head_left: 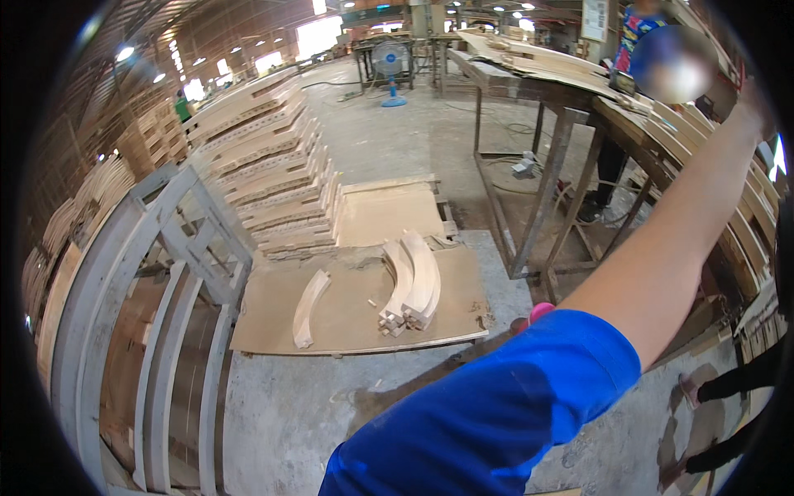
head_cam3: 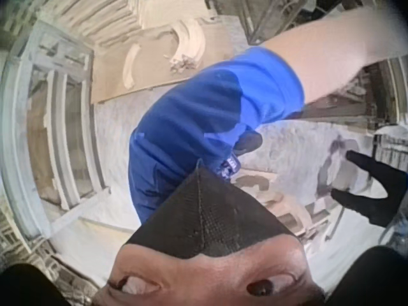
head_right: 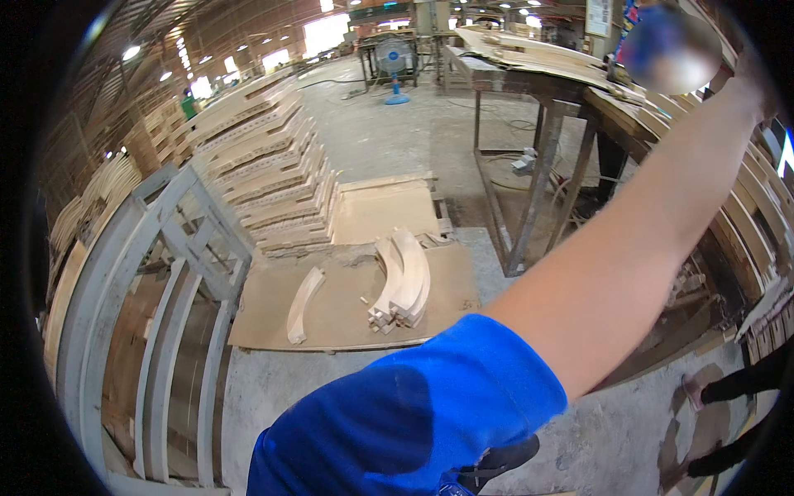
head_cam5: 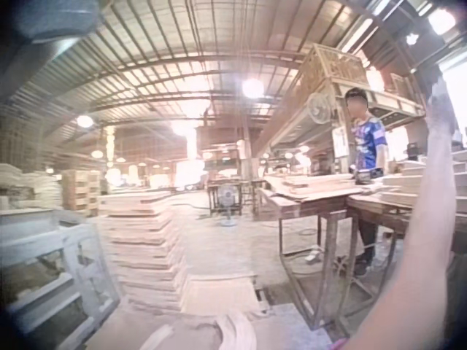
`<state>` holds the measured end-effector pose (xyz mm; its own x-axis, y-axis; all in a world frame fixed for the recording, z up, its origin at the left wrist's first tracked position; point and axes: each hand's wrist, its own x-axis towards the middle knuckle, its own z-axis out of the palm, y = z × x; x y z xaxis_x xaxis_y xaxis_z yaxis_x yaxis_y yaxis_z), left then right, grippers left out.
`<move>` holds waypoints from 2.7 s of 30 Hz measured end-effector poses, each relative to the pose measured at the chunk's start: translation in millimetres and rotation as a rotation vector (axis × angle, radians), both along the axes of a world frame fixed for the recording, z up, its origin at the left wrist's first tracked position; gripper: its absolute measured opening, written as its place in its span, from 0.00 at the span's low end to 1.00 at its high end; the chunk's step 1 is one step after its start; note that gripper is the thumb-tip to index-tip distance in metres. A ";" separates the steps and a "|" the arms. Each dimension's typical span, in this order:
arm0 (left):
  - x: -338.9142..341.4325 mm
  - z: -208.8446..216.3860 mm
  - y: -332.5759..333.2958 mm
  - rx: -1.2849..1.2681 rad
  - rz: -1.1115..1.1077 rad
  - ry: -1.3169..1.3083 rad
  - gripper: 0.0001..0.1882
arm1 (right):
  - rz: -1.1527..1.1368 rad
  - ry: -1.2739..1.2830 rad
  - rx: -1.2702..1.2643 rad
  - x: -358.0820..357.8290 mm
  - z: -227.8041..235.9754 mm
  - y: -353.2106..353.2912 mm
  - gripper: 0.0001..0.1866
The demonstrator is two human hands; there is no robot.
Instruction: The person picks up curved wooden pieces from a crate and a table, then uses a caliper to measure their dimensions. They handle the pieces one at a time, inspecting them and placing them back on the table or floor.
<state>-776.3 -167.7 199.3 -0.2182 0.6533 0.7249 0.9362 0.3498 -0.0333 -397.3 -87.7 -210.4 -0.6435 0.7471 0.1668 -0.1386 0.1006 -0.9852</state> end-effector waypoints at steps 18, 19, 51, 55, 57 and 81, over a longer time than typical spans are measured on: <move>203.1 -311.7 57.2 0.021 -0.459 -0.948 0.13 | 0.421 0.414 -0.822 61.7 -15.3 -6.4 0.43; 219.9 -322.8 71.8 0.046 -0.447 -1.164 0.12 | 0.401 0.397 -0.723 68.3 -20.6 4.5 0.45; 251.9 -447.3 87.5 -0.036 -0.758 -1.352 0.45 | -0.352 -0.637 0.255 105.0 -17.1 51.5 0.31; 251.9 -387.4 73.1 -0.157 -0.775 -1.097 0.44 | -0.448 -0.528 0.320 134.0 -28.1 64.0 0.32; 229.2 -383.4 62.4 -0.233 -0.752 -0.856 0.44 | -0.493 -0.466 0.324 123.1 -14.3 57.4 0.29; 191.8 -355.4 0.3 -0.666 -0.809 -0.601 0.46 | -0.210 -0.400 0.715 136.4 31.2 5.2 0.21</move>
